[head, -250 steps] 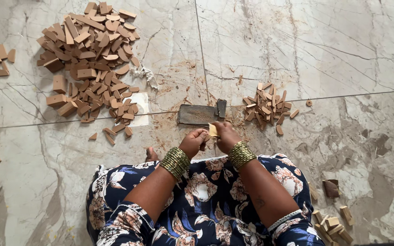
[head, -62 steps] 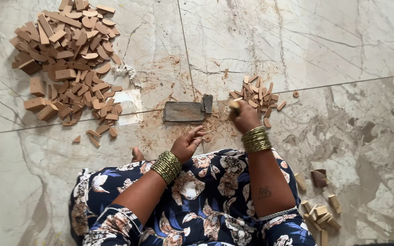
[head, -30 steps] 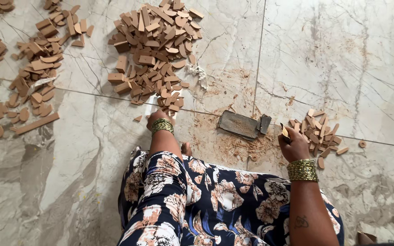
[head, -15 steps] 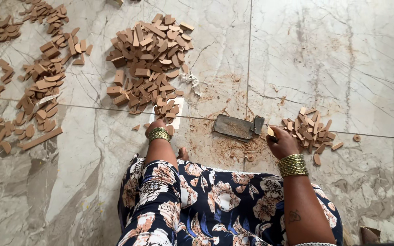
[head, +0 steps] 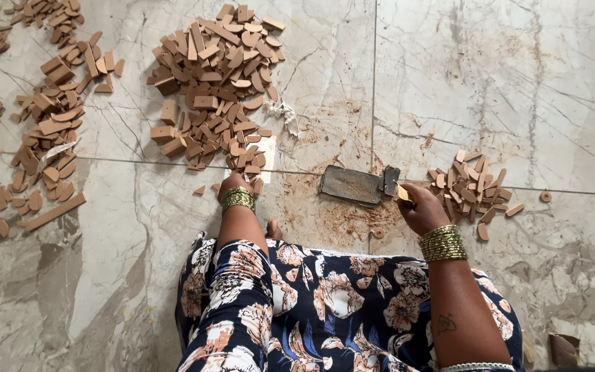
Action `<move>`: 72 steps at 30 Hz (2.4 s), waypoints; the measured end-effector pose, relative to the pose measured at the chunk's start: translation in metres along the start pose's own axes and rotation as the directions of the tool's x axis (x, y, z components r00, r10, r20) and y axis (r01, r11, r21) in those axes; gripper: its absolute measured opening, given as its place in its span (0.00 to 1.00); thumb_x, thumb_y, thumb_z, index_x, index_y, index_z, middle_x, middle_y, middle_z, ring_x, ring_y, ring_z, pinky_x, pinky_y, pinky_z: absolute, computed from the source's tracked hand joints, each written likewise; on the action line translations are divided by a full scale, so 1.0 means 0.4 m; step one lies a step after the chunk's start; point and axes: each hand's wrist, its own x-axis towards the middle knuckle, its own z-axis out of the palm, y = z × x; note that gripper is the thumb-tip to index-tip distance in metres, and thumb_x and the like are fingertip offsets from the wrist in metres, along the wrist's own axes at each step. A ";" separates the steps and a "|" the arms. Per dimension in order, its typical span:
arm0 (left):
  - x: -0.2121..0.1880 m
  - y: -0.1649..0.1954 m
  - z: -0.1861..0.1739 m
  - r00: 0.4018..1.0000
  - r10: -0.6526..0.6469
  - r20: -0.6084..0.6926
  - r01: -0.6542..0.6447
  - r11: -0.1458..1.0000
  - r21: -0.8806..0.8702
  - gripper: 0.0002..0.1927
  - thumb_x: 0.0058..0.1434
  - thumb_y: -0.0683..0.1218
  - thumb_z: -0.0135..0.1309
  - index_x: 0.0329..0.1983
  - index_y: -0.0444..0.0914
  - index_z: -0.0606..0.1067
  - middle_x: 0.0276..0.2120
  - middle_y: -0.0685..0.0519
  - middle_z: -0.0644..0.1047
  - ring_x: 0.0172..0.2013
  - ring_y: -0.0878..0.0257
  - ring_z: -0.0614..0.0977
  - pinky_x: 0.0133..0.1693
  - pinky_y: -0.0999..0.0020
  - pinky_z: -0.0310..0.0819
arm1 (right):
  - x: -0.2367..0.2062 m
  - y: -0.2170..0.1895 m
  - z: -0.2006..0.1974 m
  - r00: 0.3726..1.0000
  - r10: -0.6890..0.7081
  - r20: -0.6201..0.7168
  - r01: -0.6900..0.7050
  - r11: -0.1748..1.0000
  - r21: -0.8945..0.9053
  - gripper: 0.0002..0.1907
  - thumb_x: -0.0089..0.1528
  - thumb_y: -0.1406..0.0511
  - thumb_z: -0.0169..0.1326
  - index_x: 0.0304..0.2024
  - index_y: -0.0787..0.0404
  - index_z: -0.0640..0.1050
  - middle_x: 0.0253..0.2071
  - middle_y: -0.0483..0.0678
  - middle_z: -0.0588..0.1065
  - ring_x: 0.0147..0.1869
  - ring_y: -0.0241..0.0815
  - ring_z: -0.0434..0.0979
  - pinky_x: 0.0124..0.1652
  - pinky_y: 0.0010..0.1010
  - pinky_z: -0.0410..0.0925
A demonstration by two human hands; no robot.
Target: The person sits on the floor and repeatedly rubs small wooden pieces against a fixed blade tool to shape them. Finished pieces are placed in a pile to the left while wood shavings accumulate around the tool.
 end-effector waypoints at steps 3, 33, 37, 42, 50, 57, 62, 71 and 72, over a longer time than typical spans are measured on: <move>0.001 0.012 0.004 0.990 -0.027 -0.140 0.007 0.990 -0.138 0.19 0.60 0.50 0.60 0.51 0.38 0.77 0.46 0.41 0.81 0.47 0.46 0.82 0.48 0.53 0.78 | 0.000 -0.005 0.000 1.000 0.021 0.013 -0.020 1.000 -0.009 0.23 0.62 0.62 0.57 0.60 0.60 0.74 0.54 0.57 0.76 0.55 0.50 0.78 0.53 0.39 0.73; -0.341 0.258 0.316 0.847 0.386 0.364 0.295 0.229 -0.928 0.08 0.62 0.42 0.55 0.44 0.35 0.76 0.30 0.52 0.82 0.22 0.70 0.79 0.23 0.76 0.73 | -0.059 -0.060 0.149 0.928 -0.212 -0.307 0.104 0.938 -0.331 0.42 0.54 0.65 0.63 0.68 0.44 0.62 0.57 0.55 0.62 0.58 0.53 0.63 0.54 0.46 0.64; -0.361 0.256 0.349 0.752 0.386 0.535 0.457 0.281 -0.844 0.08 0.62 0.40 0.53 0.44 0.33 0.77 0.25 0.52 0.78 0.20 0.69 0.76 0.23 0.73 0.73 | -0.082 -0.099 0.177 0.829 -0.486 -0.278 0.373 0.850 -0.372 0.40 0.53 0.65 0.61 0.68 0.50 0.63 0.56 0.53 0.63 0.62 0.53 0.64 0.58 0.46 0.60; -0.368 0.256 0.391 0.699 0.540 0.470 0.276 0.403 -0.873 0.10 0.66 0.46 0.49 0.42 0.35 0.77 0.23 0.54 0.74 0.17 0.70 0.70 0.19 0.73 0.63 | -0.091 -0.124 0.160 0.790 -0.561 -0.246 0.464 0.811 -0.357 0.34 0.55 0.67 0.56 0.64 0.55 0.67 0.58 0.50 0.67 0.64 0.49 0.65 0.61 0.44 0.57; -0.351 0.252 0.391 0.749 0.637 0.184 -0.149 0.433 -0.889 0.15 0.70 0.48 0.45 0.36 0.33 0.77 0.25 0.59 0.76 0.26 0.72 0.74 0.31 0.75 0.71 | -0.029 -0.113 0.155 0.926 -0.332 -0.181 0.221 0.864 -0.453 0.24 0.58 0.71 0.52 0.58 0.53 0.72 0.53 0.50 0.74 0.58 0.46 0.71 0.60 0.43 0.59; -0.360 0.253 0.377 0.832 0.541 0.123 -0.178 0.470 -0.865 0.16 0.69 0.50 0.46 0.36 0.34 0.78 0.23 0.56 0.76 0.23 0.70 0.73 0.28 0.73 0.69 | -0.019 -0.084 0.107 0.939 -0.235 -0.250 0.177 0.956 -0.234 0.32 0.59 0.76 0.46 0.67 0.56 0.66 0.55 0.55 0.71 0.58 0.50 0.69 0.56 0.43 0.63; -0.356 0.256 0.386 0.851 0.461 0.249 -0.076 0.579 -0.812 0.18 0.70 0.49 0.40 0.38 0.32 0.77 0.25 0.52 0.78 0.23 0.66 0.76 0.26 0.68 0.74 | -0.107 -0.147 0.196 0.776 -0.572 -0.267 0.485 0.810 -0.329 0.36 0.48 0.71 0.50 0.62 0.58 0.68 0.54 0.55 0.70 0.59 0.53 0.67 0.56 0.43 0.58; -0.373 0.244 0.364 0.680 0.553 0.481 0.375 0.301 -0.877 0.15 0.70 0.52 0.43 0.31 0.40 0.68 0.16 0.60 0.65 0.13 0.69 0.64 0.15 0.71 0.58 | -0.012 -0.075 0.166 0.981 -0.165 -0.100 0.109 0.902 -0.419 0.31 0.63 0.71 0.52 0.69 0.53 0.64 0.55 0.51 0.72 0.61 0.47 0.67 0.61 0.40 0.57; -0.379 0.243 0.357 0.645 0.585 0.493 0.427 0.259 -0.866 0.15 0.71 0.52 0.44 0.29 0.41 0.66 0.15 0.61 0.63 0.12 0.70 0.63 0.15 0.71 0.57 | -0.009 -0.069 0.159 0.989 -0.107 -0.100 0.064 0.929 -0.364 0.36 0.58 0.71 0.54 0.69 0.51 0.63 0.56 0.52 0.70 0.60 0.49 0.66 0.59 0.40 0.57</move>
